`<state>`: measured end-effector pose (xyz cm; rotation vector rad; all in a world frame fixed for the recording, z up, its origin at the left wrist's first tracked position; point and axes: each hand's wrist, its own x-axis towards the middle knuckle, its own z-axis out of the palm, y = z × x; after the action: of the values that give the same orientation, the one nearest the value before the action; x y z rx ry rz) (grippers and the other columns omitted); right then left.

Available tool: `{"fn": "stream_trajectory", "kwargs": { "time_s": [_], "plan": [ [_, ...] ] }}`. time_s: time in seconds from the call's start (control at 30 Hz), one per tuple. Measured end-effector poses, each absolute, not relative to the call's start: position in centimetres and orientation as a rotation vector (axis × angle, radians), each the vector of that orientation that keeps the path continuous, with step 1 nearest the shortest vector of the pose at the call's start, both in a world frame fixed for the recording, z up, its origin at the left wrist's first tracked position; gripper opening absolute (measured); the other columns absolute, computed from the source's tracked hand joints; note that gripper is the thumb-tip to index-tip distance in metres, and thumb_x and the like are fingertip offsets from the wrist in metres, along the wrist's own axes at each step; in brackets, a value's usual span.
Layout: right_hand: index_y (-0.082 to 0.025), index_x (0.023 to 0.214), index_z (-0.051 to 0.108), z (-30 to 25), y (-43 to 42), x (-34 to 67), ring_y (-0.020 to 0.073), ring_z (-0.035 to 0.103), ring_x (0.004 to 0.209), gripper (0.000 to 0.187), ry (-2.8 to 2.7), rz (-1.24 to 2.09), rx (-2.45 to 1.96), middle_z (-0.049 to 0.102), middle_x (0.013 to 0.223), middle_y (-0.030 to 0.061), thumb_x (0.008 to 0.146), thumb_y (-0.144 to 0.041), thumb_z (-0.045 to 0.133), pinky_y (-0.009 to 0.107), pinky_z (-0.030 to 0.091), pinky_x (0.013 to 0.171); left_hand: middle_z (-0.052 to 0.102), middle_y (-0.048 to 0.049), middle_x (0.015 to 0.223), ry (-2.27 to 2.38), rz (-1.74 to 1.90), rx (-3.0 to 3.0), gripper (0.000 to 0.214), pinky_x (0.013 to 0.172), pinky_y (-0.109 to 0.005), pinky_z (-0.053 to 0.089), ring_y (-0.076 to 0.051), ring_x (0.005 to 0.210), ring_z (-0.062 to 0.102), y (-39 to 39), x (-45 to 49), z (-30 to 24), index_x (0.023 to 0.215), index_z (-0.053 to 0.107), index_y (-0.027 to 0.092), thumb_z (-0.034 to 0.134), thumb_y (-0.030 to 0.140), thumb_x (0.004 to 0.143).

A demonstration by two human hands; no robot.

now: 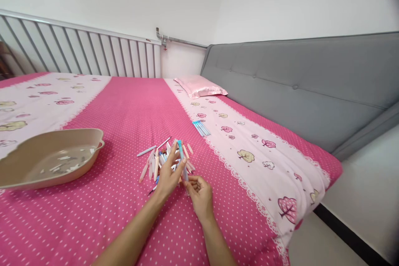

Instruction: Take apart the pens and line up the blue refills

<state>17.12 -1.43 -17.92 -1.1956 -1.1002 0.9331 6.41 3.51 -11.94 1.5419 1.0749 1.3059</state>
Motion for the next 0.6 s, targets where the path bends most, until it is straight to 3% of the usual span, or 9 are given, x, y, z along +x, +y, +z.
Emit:
{"fn": "stream_trajectory", "kwargs": {
  "time_s": [0.33, 0.43, 0.6],
  "plan": [
    [-0.014, 0.089, 0.063, -17.3, -0.5, 18.1, 0.0173, 0.064, 0.071, 0.031, -0.838, 0.962, -1.153, 0.068, 0.079, 0.0063, 0.073, -0.041, 0.065, 0.028, 0.051, 0.067, 0.034, -0.0140, 0.143, 1.221, 1.429, 1.822, 0.066, 0.104, -0.045, 0.032, -0.026, 0.128, 0.037, -0.6, 9.7, -12.8, 0.142, 0.021, 0.021, 0.051, 0.032, 0.083],
    [-0.013, 0.091, 0.064, -16.6, 0.7, 20.0, 0.0176, 0.064, 0.075, 0.034, -0.836, 0.863, -1.247, 0.069, 0.082, 0.0073, 0.072, -0.041, 0.065, 0.028, 0.051, 0.069, 0.034, -0.0137, 0.143, 1.229, 1.367, 2.020, 0.065, 0.105, -0.048, 0.030, -0.027, 0.132, 0.030, -2.2, 10.7, -13.6, 0.142, 0.020, 0.020, 0.049, 0.030, 0.084],
    [-0.012, 0.092, 0.066, -16.0, 5.0, 24.7, 0.0180, 0.064, 0.075, 0.036, -0.914, 0.570, -1.440, 0.070, 0.082, 0.0078, 0.072, -0.042, 0.061, 0.028, 0.050, 0.068, 0.034, -0.0117, 0.143, 1.178, 1.265, 2.275, 0.068, 0.103, -0.045, 0.035, -0.026, 0.132, 0.031, -3.6, 11.6, -15.1, 0.143, 0.013, 0.022, 0.048, 0.027, 0.085]
  ]
}}
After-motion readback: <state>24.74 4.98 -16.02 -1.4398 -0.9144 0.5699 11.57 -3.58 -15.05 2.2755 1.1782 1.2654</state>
